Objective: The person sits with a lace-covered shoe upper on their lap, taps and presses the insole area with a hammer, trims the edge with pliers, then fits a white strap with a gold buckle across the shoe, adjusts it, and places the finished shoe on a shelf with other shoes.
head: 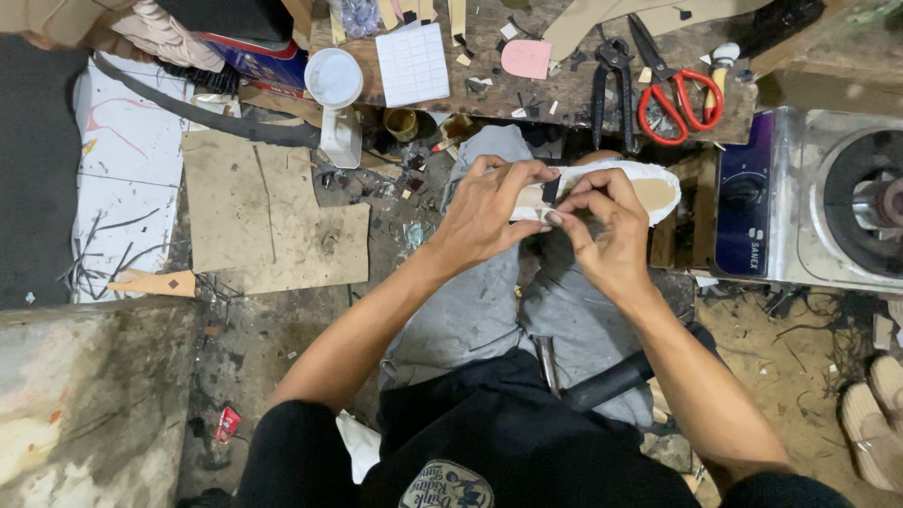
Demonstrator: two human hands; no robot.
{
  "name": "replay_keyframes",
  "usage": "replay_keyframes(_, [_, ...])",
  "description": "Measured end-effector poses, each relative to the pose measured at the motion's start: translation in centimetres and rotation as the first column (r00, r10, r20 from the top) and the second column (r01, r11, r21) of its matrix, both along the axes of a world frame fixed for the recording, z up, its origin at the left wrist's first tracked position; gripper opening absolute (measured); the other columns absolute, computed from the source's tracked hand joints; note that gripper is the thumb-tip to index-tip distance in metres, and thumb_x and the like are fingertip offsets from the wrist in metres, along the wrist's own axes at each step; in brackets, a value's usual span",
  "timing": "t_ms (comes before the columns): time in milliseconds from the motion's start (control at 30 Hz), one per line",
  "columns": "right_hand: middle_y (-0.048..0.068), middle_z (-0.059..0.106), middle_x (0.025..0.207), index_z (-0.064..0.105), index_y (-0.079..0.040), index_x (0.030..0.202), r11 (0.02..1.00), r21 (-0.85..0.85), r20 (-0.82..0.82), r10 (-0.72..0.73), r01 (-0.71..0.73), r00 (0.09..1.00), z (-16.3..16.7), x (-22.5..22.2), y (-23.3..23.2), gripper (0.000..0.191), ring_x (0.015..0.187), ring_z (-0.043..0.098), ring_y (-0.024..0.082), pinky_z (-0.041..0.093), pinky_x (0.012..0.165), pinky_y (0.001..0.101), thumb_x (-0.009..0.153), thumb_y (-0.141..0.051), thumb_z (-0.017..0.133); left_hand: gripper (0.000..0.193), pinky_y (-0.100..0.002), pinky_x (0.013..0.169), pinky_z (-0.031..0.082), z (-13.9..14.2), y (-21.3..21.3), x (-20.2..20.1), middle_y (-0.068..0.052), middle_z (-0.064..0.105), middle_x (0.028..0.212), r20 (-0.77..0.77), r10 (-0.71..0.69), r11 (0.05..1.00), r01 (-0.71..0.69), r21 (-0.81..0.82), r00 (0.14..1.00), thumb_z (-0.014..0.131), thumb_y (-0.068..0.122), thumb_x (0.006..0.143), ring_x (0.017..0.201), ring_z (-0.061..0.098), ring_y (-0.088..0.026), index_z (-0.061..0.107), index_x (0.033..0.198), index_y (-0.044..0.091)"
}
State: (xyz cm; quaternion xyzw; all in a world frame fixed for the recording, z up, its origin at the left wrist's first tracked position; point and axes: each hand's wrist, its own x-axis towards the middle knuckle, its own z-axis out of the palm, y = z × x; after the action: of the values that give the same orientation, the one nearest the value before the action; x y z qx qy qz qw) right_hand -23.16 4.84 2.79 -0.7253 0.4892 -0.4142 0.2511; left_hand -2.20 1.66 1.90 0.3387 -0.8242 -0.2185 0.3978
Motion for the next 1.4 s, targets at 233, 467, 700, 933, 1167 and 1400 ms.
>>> replay_keyframes(233, [0.011,0.062,0.109,0.072,-0.001,0.095,0.982,-0.164,-0.164,0.063,-0.091,0.984,-0.2,-0.9,0.6,0.017,0.105,0.059,0.029,0.048,0.093,0.0382,0.08,-0.002,0.081,0.065,-0.044,0.102,0.042,-0.3,-0.1,0.1,-0.004,0.068,0.132,0.015,-0.011,1.0,0.011,-0.018,1.0,0.083,0.022,0.08,0.11,0.068,-0.027,0.05,0.133,0.006])
replay_keyframes(467, [0.011,0.059,0.109,0.072,-0.001,0.098,1.0,-0.027,-0.02,-0.011,0.011,1.0,-1.0,-0.6,0.4,0.013,0.099,0.064,0.023,0.052,0.089,0.033,0.088,0.0,0.079,0.062,-0.044,0.102,0.042,-0.4,-0.3,-0.1,-0.004,0.067,0.133,0.014,-0.013,1.0,0.013,-0.016,1.0,0.084,0.021,0.082,0.112,0.067,-0.026,0.05,0.132,0.006])
replay_keyframes(700, [0.011,0.061,0.108,0.072,0.001,0.096,0.988,-0.139,-0.092,0.057,-0.069,0.994,-0.2,-0.6,0.8,0.014,0.101,0.063,0.027,0.052,0.09,0.0361,0.084,0.003,0.078,0.06,-0.042,0.099,0.043,-0.4,-0.3,-0.1,-0.003,0.069,0.127,0.035,0.023,1.0,-0.023,0.011,0.999,0.084,0.023,0.078,0.107,0.067,-0.026,0.054,0.128,0.007])
replay_keyframes(933, [0.01,0.057,0.106,0.074,0.0,0.095,0.994,0.047,-0.066,-0.095,0.099,0.993,-0.1,0.3,0.6,0.013,0.096,0.061,0.023,0.051,0.084,0.034,0.085,-0.002,0.081,0.058,-0.043,0.099,0.042,-0.3,0.0,-0.2,-0.003,0.068,0.129,0.033,0.011,1.0,-0.01,-0.01,0.999,0.085,0.027,0.08,0.112,0.066,-0.024,0.054,0.125,0.007])
replay_keyframes(1167, [0.013,0.059,0.118,0.051,-0.004,0.12,0.991,0.045,-0.301,-0.104,0.122,0.948,1.9,0.5,-2.5,0.071,0.116,0.052,0.033,0.034,0.102,0.0497,0.063,-0.012,0.093,0.059,-0.044,0.103,0.042,-1.2,0.5,-0.2,-0.005,0.065,0.134,0.074,0.005,0.996,0.002,-0.093,0.997,0.083,0.022,0.08,0.124,0.062,-0.024,0.054,0.13,0.006])
replay_keyframes(1400, [0.013,0.058,0.12,0.056,-0.006,0.123,1.0,-0.03,-0.422,-0.012,-0.001,0.906,1.5,-1.3,-1.0,0.057,0.116,0.056,0.036,0.04,0.102,0.0502,0.077,-0.011,0.088,0.062,-0.044,0.103,0.042,-0.9,-0.2,-0.4,-0.003,0.068,0.131,0.045,0.014,0.998,-0.011,-0.054,0.999,0.086,0.026,0.079,0.118,0.065,-0.023,0.053,0.128,0.007])
